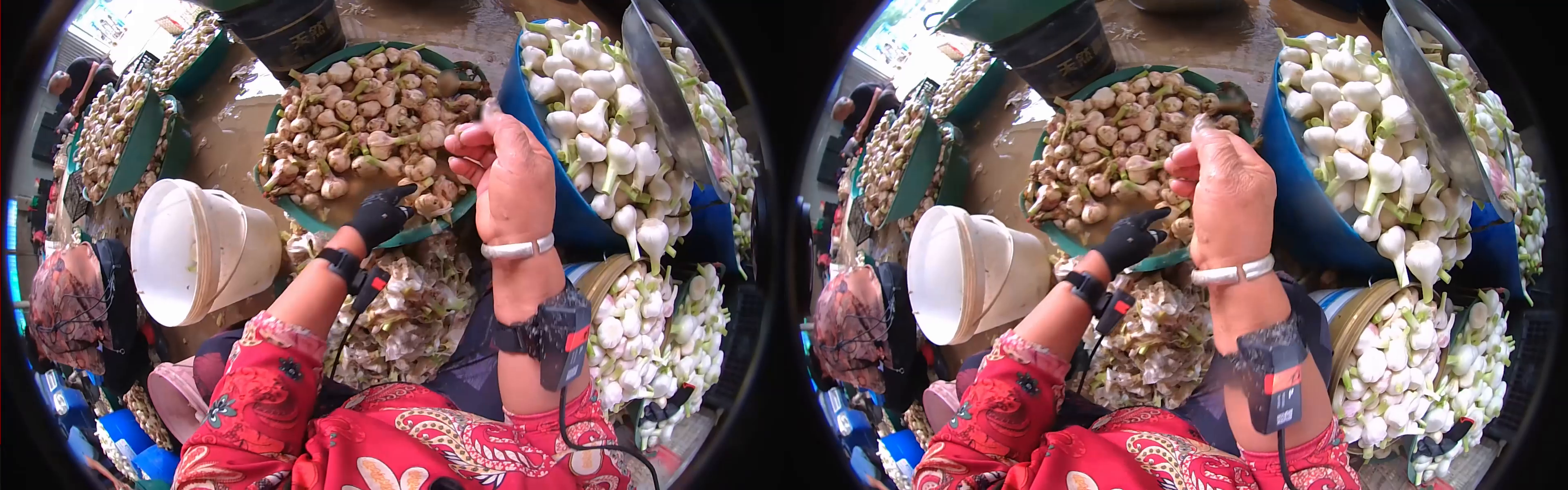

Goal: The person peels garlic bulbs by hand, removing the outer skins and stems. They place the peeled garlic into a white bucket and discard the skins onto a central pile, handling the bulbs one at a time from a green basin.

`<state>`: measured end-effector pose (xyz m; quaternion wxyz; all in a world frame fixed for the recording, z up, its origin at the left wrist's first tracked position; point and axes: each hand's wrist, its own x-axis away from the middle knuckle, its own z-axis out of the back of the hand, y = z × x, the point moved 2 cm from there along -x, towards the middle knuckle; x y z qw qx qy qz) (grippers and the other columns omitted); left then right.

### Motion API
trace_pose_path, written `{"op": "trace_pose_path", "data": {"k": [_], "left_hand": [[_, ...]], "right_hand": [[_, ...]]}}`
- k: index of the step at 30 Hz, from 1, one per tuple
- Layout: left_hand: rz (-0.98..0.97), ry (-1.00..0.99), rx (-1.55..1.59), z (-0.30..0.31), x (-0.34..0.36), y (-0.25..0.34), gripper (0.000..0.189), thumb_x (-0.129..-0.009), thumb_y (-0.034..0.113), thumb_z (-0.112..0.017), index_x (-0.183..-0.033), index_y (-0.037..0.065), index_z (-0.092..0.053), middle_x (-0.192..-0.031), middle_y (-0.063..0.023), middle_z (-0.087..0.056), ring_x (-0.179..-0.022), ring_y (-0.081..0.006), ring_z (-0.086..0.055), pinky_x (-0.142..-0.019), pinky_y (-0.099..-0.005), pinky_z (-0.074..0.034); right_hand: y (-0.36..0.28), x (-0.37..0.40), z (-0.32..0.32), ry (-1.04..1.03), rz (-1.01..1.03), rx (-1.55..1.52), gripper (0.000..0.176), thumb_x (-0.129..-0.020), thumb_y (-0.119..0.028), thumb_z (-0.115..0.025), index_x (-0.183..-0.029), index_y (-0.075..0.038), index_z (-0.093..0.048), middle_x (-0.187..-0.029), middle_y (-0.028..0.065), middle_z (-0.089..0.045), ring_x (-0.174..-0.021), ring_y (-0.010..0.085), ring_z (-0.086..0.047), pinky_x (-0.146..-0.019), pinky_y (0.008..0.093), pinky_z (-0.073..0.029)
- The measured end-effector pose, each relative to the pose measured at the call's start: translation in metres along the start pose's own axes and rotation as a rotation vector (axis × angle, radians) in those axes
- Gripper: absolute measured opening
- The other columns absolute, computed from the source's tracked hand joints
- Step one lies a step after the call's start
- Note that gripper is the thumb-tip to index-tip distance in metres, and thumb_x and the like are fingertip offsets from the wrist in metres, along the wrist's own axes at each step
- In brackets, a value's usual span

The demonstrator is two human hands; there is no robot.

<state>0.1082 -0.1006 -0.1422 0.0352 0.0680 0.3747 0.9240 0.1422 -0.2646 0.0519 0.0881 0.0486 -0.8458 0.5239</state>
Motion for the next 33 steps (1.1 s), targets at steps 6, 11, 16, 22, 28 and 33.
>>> {"op": "trace_pose_path", "data": {"k": [6, 11, 16, 22, 28, 33], "left_hand": [[0.461, -0.062, 0.519, -0.037, -0.04, -0.022, 0.043, -0.081, 0.021, -0.064, -0.122, 0.008, -0.059, -0.106, -0.0147, -0.067, -0.095, -0.024, -0.064, -0.086, -0.0319, -0.048], [0.565, 0.108, 1.361, -0.015, -0.014, -0.041, 0.036, -0.08, 0.008, -0.063, -0.115, 0.006, -0.057, -0.094, -0.007, -0.062, -0.08, -0.0227, -0.063, -0.07, -0.0357, -0.054], [0.263, 0.028, 1.526, 0.086, 0.038, 0.053, 0.035, -0.089, 0.013, -0.055, -0.123, 0.004, -0.049, -0.112, -0.0103, -0.059, -0.098, -0.0238, -0.062, -0.087, -0.0382, -0.051], [0.259, 0.031, 1.372, 0.153, 0.114, 0.105, 0.047, -0.092, 0.021, -0.055, -0.134, 0.005, -0.042, -0.101, -0.0129, -0.065, -0.081, -0.023, -0.066, -0.073, -0.0348, -0.054], [0.205, 0.329, 1.091, 0.171, 0.14, 0.081, 0.044, -0.088, 0.019, -0.061, -0.127, 0.001, -0.051, -0.099, -0.0045, -0.061, -0.083, -0.0126, -0.059, -0.074, -0.0266, -0.05], [0.112, 0.375, 0.786, 0.163, 0.134, 0.069, 0.03, -0.088, 0.019, -0.061, -0.113, 0.003, -0.06, -0.088, 0.0, -0.061, -0.078, -0.0099, -0.056, -0.074, -0.026, -0.05]], "right_hand": [[-0.012, 0.0, -0.008, -0.069, 0.018, 0.096, 0.025, -0.087, -0.008, -0.048, -0.105, 0.002, -0.062, -0.08, 0.0062, -0.064, -0.06, 0.0101, -0.057, -0.058, 0.023, -0.048], [-0.004, -0.002, -0.003, -0.181, -0.02, 0.137, 0.048, -0.086, -0.003, -0.047, -0.133, 0.002, -0.04, -0.084, 0.0069, -0.064, -0.065, 0.0101, -0.057, -0.061, 0.0214, -0.047], [0.029, 0.009, -0.015, -0.388, 0.001, 0.431, 0.086, -0.078, 0.003, -0.056, -0.149, -0.008, -0.008, -0.138, 0.0186, -0.038, -0.12, 0.0219, -0.046, -0.098, 0.0295, -0.038], [0.074, 0.041, -0.041, -0.551, -0.212, 0.052, 0.055, -0.076, -0.003, -0.071, -0.125, 0.003, -0.046, -0.103, 0.0069, -0.06, -0.091, 0.012, -0.059, -0.081, 0.0246, -0.049], [0.086, 0.055, -0.055, -0.802, -0.061, 0.364, 0.055, -0.067, -0.007, -0.077, -0.117, 0.001, -0.054, -0.1, 0.0065, -0.061, -0.084, 0.0104, -0.058, -0.077, 0.0254, -0.05], [0.087, 0.066, -0.06, -0.669, -0.041, 0.27, 0.058, -0.066, -0.009, -0.081, -0.116, 0.0, -0.052, -0.098, 0.005, -0.062, -0.087, 0.0094, -0.058, -0.079, 0.0248, -0.05]]}}
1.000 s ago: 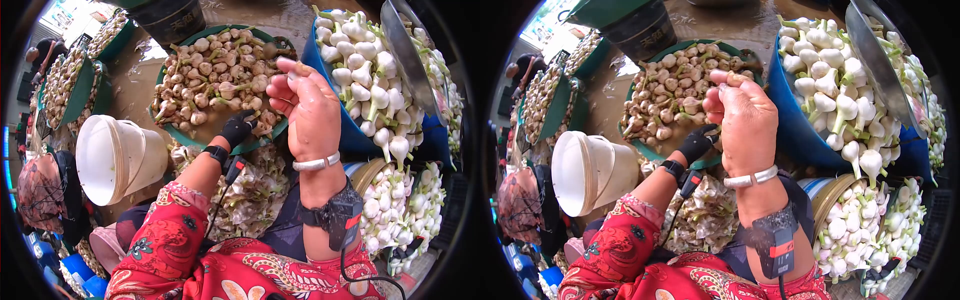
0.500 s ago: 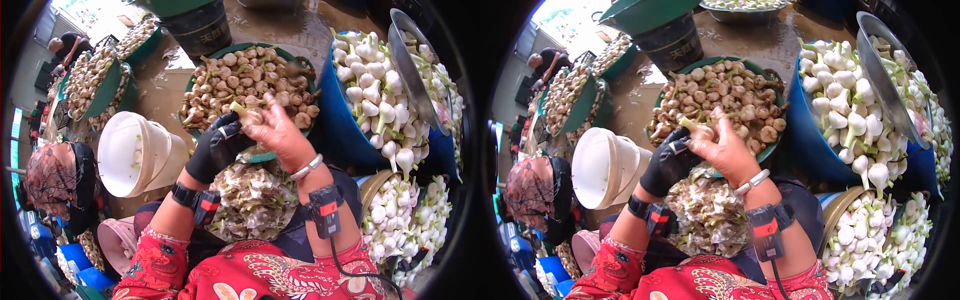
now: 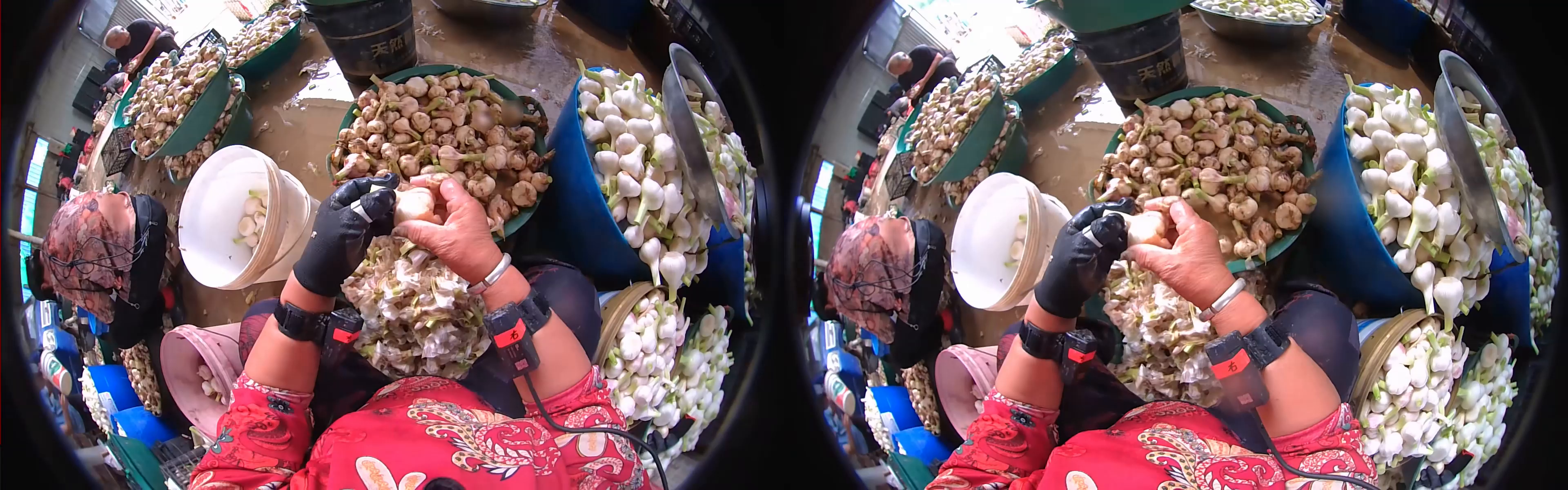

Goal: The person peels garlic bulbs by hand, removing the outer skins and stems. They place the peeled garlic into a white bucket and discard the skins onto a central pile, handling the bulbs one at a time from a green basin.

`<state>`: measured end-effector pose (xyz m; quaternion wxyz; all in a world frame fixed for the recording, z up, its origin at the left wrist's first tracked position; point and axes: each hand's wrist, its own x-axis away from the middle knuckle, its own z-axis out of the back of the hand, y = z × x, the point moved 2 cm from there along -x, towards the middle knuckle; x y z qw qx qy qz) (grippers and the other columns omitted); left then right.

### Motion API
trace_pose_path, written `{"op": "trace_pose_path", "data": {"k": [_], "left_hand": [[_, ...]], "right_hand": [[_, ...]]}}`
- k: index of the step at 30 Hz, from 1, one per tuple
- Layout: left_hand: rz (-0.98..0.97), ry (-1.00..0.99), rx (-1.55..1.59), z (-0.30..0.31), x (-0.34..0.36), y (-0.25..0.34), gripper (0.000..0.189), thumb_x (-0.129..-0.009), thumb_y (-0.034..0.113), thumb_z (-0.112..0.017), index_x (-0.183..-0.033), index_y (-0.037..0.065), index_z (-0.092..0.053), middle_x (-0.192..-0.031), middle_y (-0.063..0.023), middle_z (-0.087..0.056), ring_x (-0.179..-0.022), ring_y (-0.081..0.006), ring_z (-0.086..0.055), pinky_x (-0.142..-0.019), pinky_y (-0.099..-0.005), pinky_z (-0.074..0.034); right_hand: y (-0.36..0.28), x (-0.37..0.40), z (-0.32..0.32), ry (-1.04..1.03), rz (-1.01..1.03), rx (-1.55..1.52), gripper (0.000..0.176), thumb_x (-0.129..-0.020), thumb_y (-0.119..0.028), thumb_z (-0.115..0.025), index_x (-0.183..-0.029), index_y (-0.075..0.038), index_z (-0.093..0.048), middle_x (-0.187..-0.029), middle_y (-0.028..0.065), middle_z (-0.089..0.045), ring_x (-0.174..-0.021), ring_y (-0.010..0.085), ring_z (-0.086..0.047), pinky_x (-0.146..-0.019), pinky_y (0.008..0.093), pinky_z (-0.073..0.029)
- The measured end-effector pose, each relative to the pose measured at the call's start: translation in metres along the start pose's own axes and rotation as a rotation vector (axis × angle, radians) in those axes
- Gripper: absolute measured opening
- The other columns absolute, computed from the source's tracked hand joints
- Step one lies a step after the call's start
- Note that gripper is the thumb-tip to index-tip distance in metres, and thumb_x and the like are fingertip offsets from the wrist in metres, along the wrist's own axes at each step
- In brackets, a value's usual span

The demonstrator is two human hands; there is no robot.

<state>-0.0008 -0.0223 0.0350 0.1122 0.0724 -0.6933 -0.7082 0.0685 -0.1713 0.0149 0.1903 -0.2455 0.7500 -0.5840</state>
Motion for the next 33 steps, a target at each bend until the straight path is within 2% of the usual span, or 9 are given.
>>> {"op": "trace_pose_path", "data": {"k": [4, 6, 9, 17, 20, 22, 26, 32, 33], "left_hand": [[0.183, 0.04, 0.287, -0.001, -0.003, -0.009, 0.028, -0.089, 0.018, -0.06, -0.112, 0.001, -0.06, -0.089, -0.0025, -0.062, -0.076, -0.0117, -0.059, -0.071, -0.027, -0.051], [0.207, -0.019, 0.316, -0.001, -0.001, -0.004, 0.029, -0.09, 0.018, -0.057, -0.111, -0.002, -0.059, -0.093, -0.0068, -0.064, -0.078, -0.015, -0.063, -0.072, -0.0301, -0.053], [0.168, -0.049, 0.327, -0.003, 0.004, 0.006, 0.028, -0.093, 0.02, -0.054, -0.109, -0.003, -0.059, -0.095, -0.0081, -0.063, -0.08, -0.0159, -0.064, -0.072, -0.031, -0.054], [0.168, 0.019, 0.178, -0.002, 0.0, 0.0, 0.03, -0.091, 0.016, -0.056, -0.113, -0.004, -0.058, -0.098, -0.01, -0.065, -0.08, -0.0184, -0.065, -0.073, -0.0321, -0.056], [0.238, -0.051, 0.272, 0.001, 0.0, -0.006, 0.029, -0.091, 0.015, -0.056, -0.113, -0.004, -0.058, -0.098, -0.0093, -0.065, -0.081, -0.018, -0.065, -0.075, -0.0324, -0.056], [0.253, -0.08, 0.31, 0.0, 0.001, -0.004, 0.029, -0.091, 0.015, -0.056, -0.113, -0.004, -0.058, -0.098, -0.0089, -0.065, -0.083, -0.0177, -0.065, -0.076, -0.0323, -0.055], [0.241, -0.057, 0.367, -0.006, 0.005, 0.003, 0.034, -0.088, 0.018, -0.059, -0.113, -0.005, -0.057, -0.097, -0.0108, -0.064, -0.082, -0.0177, -0.064, -0.075, -0.0316, -0.055], [0.285, -0.016, 0.294, -0.001, 0.004, -0.01, 0.028, -0.087, 0.014, -0.062, -0.11, -0.003, -0.06, -0.095, -0.0077, -0.065, -0.082, -0.0159, -0.064, -0.073, -0.0295, -0.054], [0.282, -0.006, 0.237, 0.001, 0.004, -0.011, 0.026, -0.085, 0.011, -0.063, -0.108, -0.002, -0.062, -0.093, -0.0075, -0.066, -0.08, -0.0161, -0.064, -0.072, -0.0298, -0.053]], "right_hand": [[0.005, 0.001, -0.001, 0.019, 0.057, -0.06, 0.051, -0.073, -0.009, -0.078, -0.115, 0.002, -0.051, -0.099, 0.0067, -0.061, -0.087, 0.0112, -0.06, -0.078, 0.0253, -0.051], [0.005, 0.004, 0.001, 0.009, -0.16, -0.395, 0.044, -0.078, -0.008, -0.073, -0.115, 0.004, -0.051, -0.099, 0.0088, -0.061, -0.087, 0.014, -0.062, -0.077, 0.0266, -0.053], [0.005, 0.005, 0.002, -0.006, -0.205, -0.51, 0.041, -0.081, -0.007, -0.07, -0.114, 0.005, -0.051, -0.1, 0.0104, -0.061, -0.086, 0.0168, -0.063, -0.076, 0.0279, -0.054], [0.009, 0.005, -0.001, 0.023, -0.099, -0.326, 0.045, -0.083, -0.009, -0.068, -0.121, 0.006, -0.048, -0.1, 0.0086, -0.061, -0.085, 0.0135, -0.062, -0.077, 0.0274, -0.053], [0.01, 0.005, 0.001, 0.039, -0.13, -0.3, 0.049, -0.086, -0.009, -0.065, -0.127, 0.006, -0.045, -0.1, 0.0076, -0.061, -0.084, 0.0128, -0.062, -0.075, 0.0263, -0.053], [0.016, 0.003, 0.004, -0.004, -0.228, -0.464, 0.05, -0.088, -0.009, -0.063, -0.131, 0.007, -0.041, -0.1, 0.0079, -0.06, -0.086, 0.0131, -0.062, -0.076, 0.0258, -0.053], [0.016, 0.002, 0.003, -0.002, -0.183, -0.386, 0.053, -0.089, -0.01, -0.062, -0.133, 0.007, -0.038, -0.099, 0.008, -0.06, -0.085, 0.0131, -0.061, -0.075, 0.0258, -0.053], [0.012, 0.006, -0.004, 0.009, -0.104, -0.23, 0.053, -0.091, -0.009, -0.059, -0.135, 0.007, -0.035, -0.091, 0.0062, -0.06, -0.079, 0.011, -0.06, -0.07, 0.0257, -0.053], [0.012, 0.007, -0.005, 0.01, -0.157, -0.251, 0.046, -0.093, -0.012, -0.055, -0.132, 0.007, -0.039, -0.088, 0.0068, -0.06, -0.076, 0.0121, -0.06, -0.067, 0.0258, -0.052]]}}
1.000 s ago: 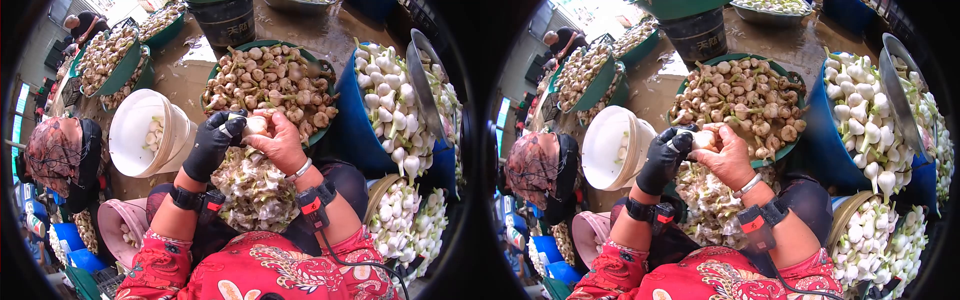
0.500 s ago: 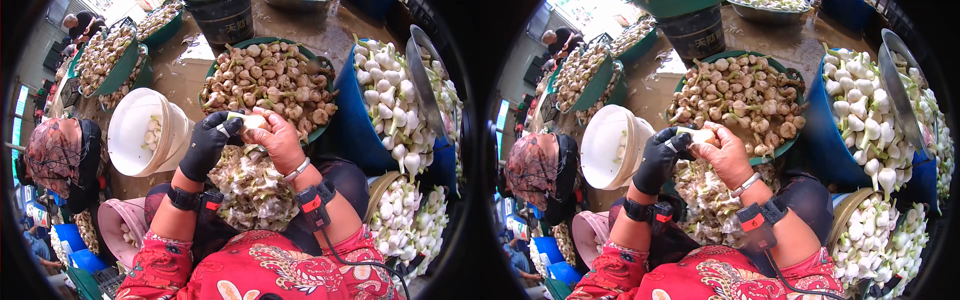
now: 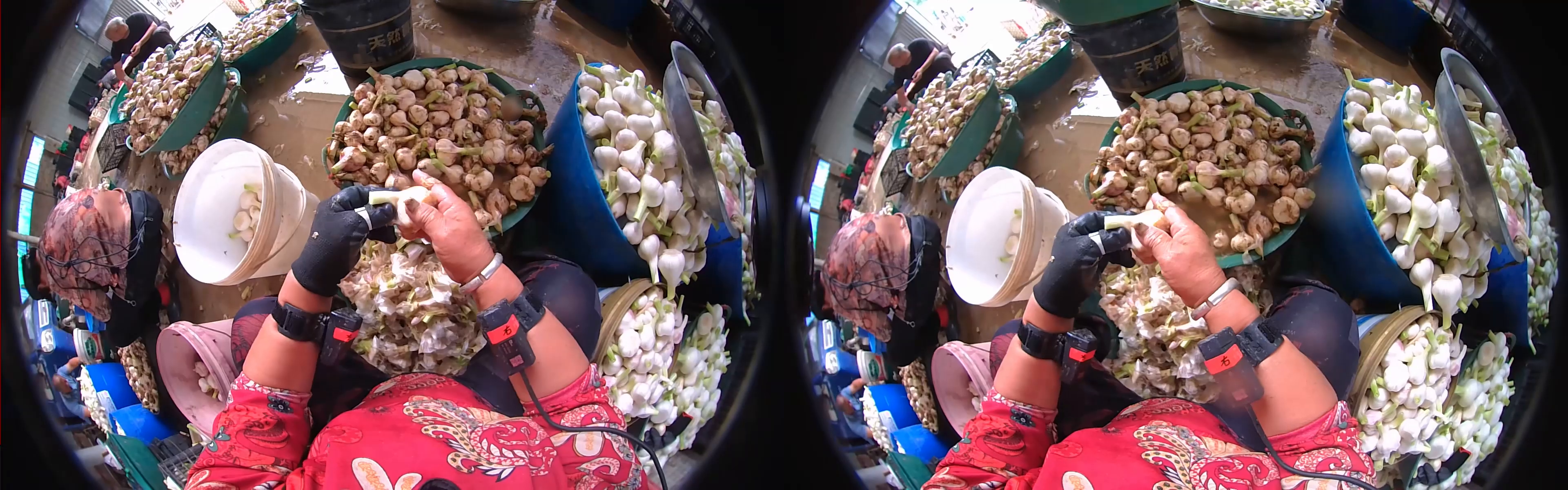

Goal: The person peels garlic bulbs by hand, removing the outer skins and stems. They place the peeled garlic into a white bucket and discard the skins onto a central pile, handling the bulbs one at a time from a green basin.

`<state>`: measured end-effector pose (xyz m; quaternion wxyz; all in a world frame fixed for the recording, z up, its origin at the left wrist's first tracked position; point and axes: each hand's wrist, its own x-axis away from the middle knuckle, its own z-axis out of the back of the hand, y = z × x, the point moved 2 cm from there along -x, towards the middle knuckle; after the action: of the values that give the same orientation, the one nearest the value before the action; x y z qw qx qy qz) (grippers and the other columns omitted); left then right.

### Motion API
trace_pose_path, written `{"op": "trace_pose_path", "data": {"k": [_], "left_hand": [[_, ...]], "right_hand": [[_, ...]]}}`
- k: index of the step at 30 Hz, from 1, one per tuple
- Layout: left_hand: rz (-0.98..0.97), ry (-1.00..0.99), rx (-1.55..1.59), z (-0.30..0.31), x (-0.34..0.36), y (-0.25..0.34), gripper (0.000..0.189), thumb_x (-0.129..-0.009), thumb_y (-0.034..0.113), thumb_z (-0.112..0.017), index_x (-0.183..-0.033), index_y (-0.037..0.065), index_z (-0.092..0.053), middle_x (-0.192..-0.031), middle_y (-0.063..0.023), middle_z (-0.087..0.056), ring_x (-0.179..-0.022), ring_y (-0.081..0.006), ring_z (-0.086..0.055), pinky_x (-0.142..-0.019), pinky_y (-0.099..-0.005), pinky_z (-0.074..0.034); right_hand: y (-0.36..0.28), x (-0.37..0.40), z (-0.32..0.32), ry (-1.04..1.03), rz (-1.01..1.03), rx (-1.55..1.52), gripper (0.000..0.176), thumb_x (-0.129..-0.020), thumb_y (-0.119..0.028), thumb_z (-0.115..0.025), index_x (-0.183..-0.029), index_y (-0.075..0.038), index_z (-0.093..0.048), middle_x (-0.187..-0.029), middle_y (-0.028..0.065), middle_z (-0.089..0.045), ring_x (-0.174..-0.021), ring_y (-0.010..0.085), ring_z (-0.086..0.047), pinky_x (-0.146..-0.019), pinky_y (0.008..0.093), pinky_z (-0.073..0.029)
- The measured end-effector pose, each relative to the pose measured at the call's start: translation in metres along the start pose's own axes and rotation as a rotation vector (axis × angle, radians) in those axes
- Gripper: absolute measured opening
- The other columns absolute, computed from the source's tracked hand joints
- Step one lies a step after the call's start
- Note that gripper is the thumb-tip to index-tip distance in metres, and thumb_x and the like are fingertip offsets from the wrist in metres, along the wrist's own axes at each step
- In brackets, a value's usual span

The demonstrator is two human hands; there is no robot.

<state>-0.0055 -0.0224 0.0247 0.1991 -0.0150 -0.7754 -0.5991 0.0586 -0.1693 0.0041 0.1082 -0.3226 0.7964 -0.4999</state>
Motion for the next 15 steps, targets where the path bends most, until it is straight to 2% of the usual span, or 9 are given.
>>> {"op": "trace_pose_path", "data": {"k": [2, 4, 5, 8, 9, 10, 12, 13, 15], "left_hand": [[-0.002, 0.017, -0.055, 0.007, 0.0, -0.003, 0.024, -0.083, 0.009, -0.064, -0.106, 0.0, -0.063, -0.091, -0.0074, -0.067, -0.079, -0.0162, -0.064, -0.071, -0.0302, -0.053], [-0.409, -0.003, -0.794, 0.012, 0.001, -0.004, 0.026, -0.077, 0.003, -0.065, -0.103, 0.004, -0.065, -0.087, -0.0089, -0.067, -0.076, -0.0207, -0.064, -0.07, -0.0322, -0.051], [-0.613, 0.015, -0.934, 0.012, 0.002, -0.003, 0.029, -0.072, 0.001, -0.065, -0.1, 0.008, -0.067, -0.086, -0.011, -0.065, -0.077, -0.0265, -0.063, -0.07, -0.0346, -0.05], [-0.689, -0.058, -0.987, 0.001, 0.008, 0.006, 0.03, -0.069, 0.0, -0.064, -0.098, 0.008, -0.067, -0.086, -0.0115, -0.064, -0.078, -0.0299, -0.062, -0.071, -0.0358, -0.05], [-0.67, -0.068, -0.988, 0.004, 0.008, 0.002, 0.032, -0.074, 0.0, -0.062, -0.105, 0.005, -0.065, -0.091, -0.009, -0.066, -0.081, -0.0243, -0.063, -0.071, -0.0339, -0.051], [-0.67, -0.066, -0.988, 0.006, 0.009, 0.0, 0.032, -0.074, 0.0, -0.062, -0.105, 0.005, -0.065, -0.091, -0.009, -0.066, -0.081, -0.0243, -0.063, -0.071, -0.0339, -0.051], [-0.083, 0.058, 0.028, 0.012, 0.008, -0.008, 0.038, -0.079, 0.002, -0.062, -0.117, 0.001, -0.059, -0.098, -0.0069, -0.065, -0.083, -0.0178, -0.062, -0.072, -0.0308, -0.051], [-0.009, -0.017, 0.036, 0.017, 0.012, -0.003, 0.045, -0.082, 0.006, -0.064, -0.125, -0.002, -0.052, -0.103, -0.0067, -0.063, -0.084, -0.014, -0.06, -0.073, -0.0279, -0.051], [0.005, -0.086, 0.054, 0.012, 0.015, -0.001, 0.046, -0.082, 0.007, -0.064, -0.125, -0.001, -0.053, -0.103, -0.0068, -0.063, -0.083, -0.0137, -0.06, -0.072, -0.0272, -0.051]], "right_hand": [[-0.001, -0.002, 0.006, 0.007, -0.055, -0.022, 0.041, -0.095, -0.015, -0.051, -0.128, 0.007, -0.043, -0.085, 0.0074, -0.06, -0.074, 0.0132, -0.06, -0.065, 0.0259, -0.052], [0.001, -0.007, 0.017, -0.284, -0.532, -0.27, 0.036, -0.098, -0.024, -0.044, -0.118, 0.005, -0.049, -0.081, 0.0092, -0.061, -0.069, 0.0171, -0.06, -0.06, 0.0265, -0.05], [0.001, -0.005, 0.019, -0.331, -0.603, -0.239, 0.035, -0.097, -0.029, -0.041, -0.109, 0.002, -0.052, -0.08, 0.0104, -0.061, -0.069, 0.0208, -0.062, -0.057, 0.028, -0.05], [0.006, 0.007, 0.01, -0.482, -0.762, -0.409, 0.033, -0.094, -0.027, -0.049, -0.11, 0.002, -0.052, -0.08, 0.0112, -0.061, -0.07, 0.0228, -0.063, -0.058, 0.0307, -0.053], [0.009, 0.006, 0.012, -0.459, -0.737, -0.383, 0.032, -0.092, -0.026, -0.054, -0.109, 0.0, -0.053, -0.083, 0.0118, -0.062, -0.072, 0.0244, -0.064, -0.061, 0.0319, -0.055], [0.009, 0.006, 0.011, -0.461, -0.738, -0.381, 0.032, -0.092, -0.026, -0.054, -0.109, 0.0, -0.053, -0.083, 0.0118, -0.062, -0.072, 0.0244, -0.064, -0.061, 0.0319, -0.055], [0.005, 0.0, 0.015, -0.362, -0.65, -0.367, 0.029, -0.09, -0.026, -0.056, -0.107, -0.002, -0.055, -0.086, 0.0121, -0.063, -0.074, 0.0262, -0.065, -0.064, 0.0334, -0.056], [0.005, -0.004, 0.018, -0.305, -0.606, -0.387, 0.027, -0.089, -0.025, -0.057, -0.105, -0.003, -0.056, -0.088, 0.0123, -0.063, -0.076, 0.0273, -0.066, -0.067, 0.0347, -0.056], [0.002, -0.005, 0.019, -0.173, -0.572, -0.347, 0.025, -0.088, -0.022, -0.058, -0.103, -0.003, -0.055, -0.088, 0.0106, -0.063, -0.073, 0.026, -0.065, -0.069, 0.0347, -0.056]]}}
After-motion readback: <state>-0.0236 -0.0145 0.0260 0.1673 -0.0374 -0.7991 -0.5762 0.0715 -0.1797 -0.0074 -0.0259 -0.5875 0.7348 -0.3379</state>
